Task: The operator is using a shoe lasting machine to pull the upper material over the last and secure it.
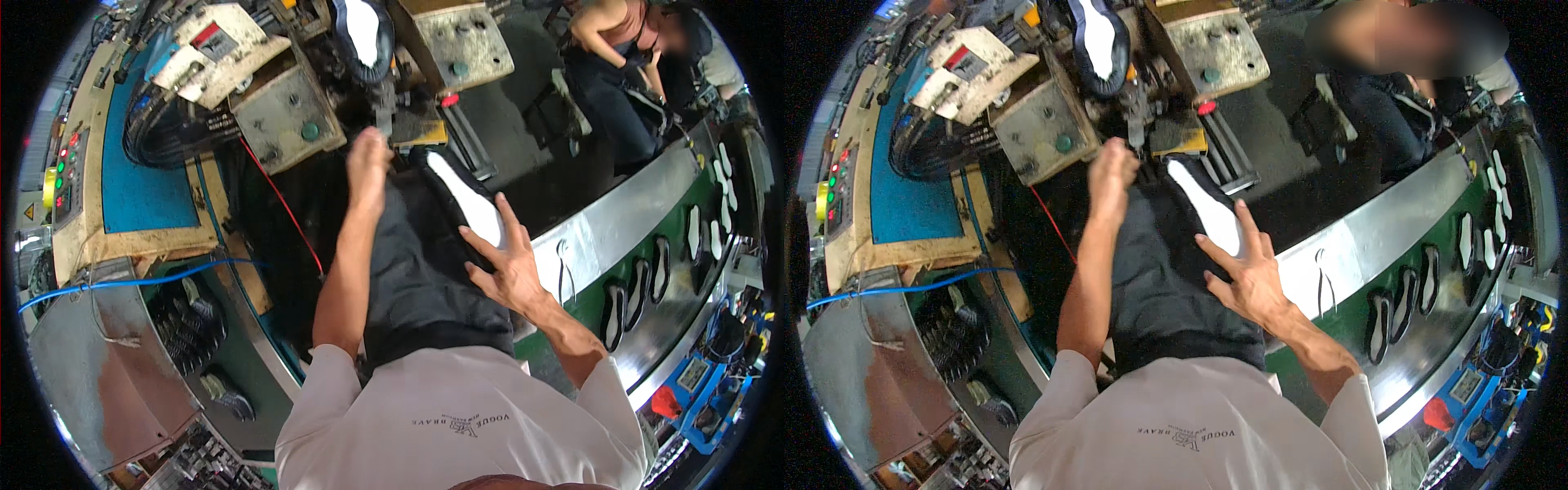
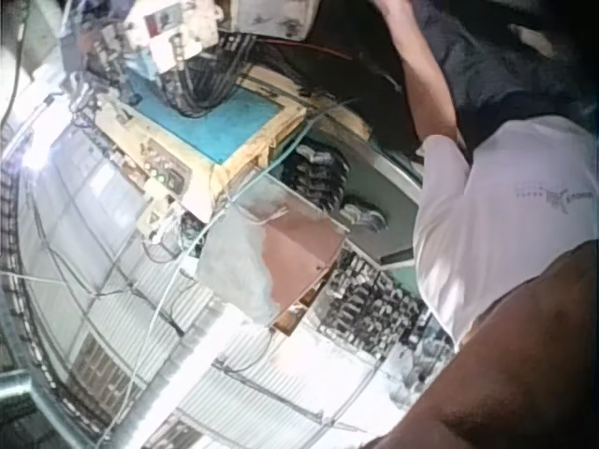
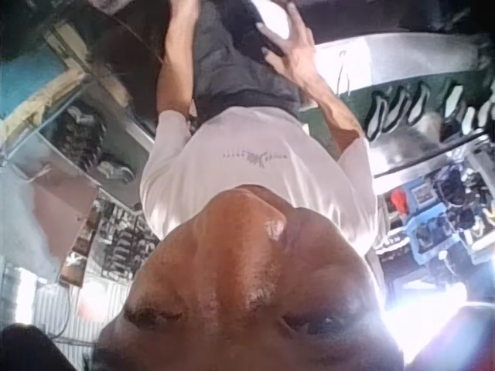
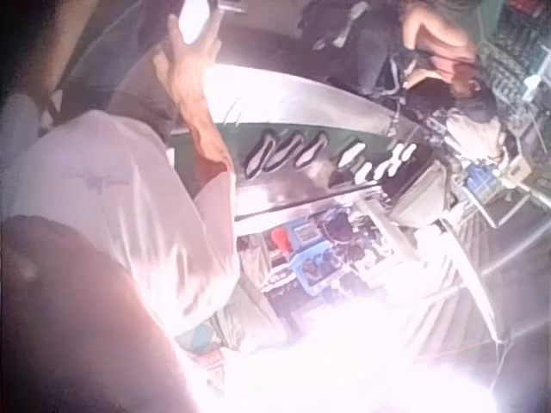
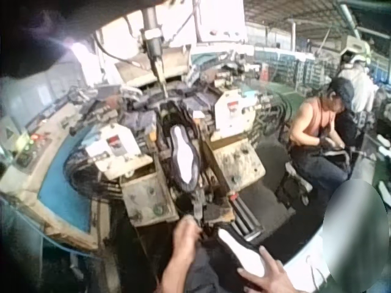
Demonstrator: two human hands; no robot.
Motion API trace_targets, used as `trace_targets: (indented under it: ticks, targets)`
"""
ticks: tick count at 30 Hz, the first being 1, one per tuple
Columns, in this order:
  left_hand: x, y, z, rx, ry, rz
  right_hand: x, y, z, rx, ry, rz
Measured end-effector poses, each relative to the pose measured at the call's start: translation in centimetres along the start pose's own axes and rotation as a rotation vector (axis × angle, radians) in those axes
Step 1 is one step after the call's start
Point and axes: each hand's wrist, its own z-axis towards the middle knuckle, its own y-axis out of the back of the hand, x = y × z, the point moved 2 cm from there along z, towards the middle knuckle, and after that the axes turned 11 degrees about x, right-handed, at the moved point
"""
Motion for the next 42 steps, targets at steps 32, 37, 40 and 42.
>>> trace_targets:
  ticks: [32,37,40,42]
  targets:
    - [-4.3,8.7,-15.9,0.083,-0.118,-0.394,4.1,1.5,34.5,-0.521,0.302,-0.255]
    - [-3.2,7.2,-14.3,0.116,-0.105,-0.317,5.2,2.1,33.5,-0.507,0.340,-0.277]
    - [-3.9,5.9,-12.9,0.140,-0.074,-0.326,4.7,2.3,35.8,-0.501,0.352,-0.268]
    - [-4.0,5.4,-12.2,0.135,-0.055,-0.333,4.3,2.5,38.5,-0.533,0.366,-0.273]
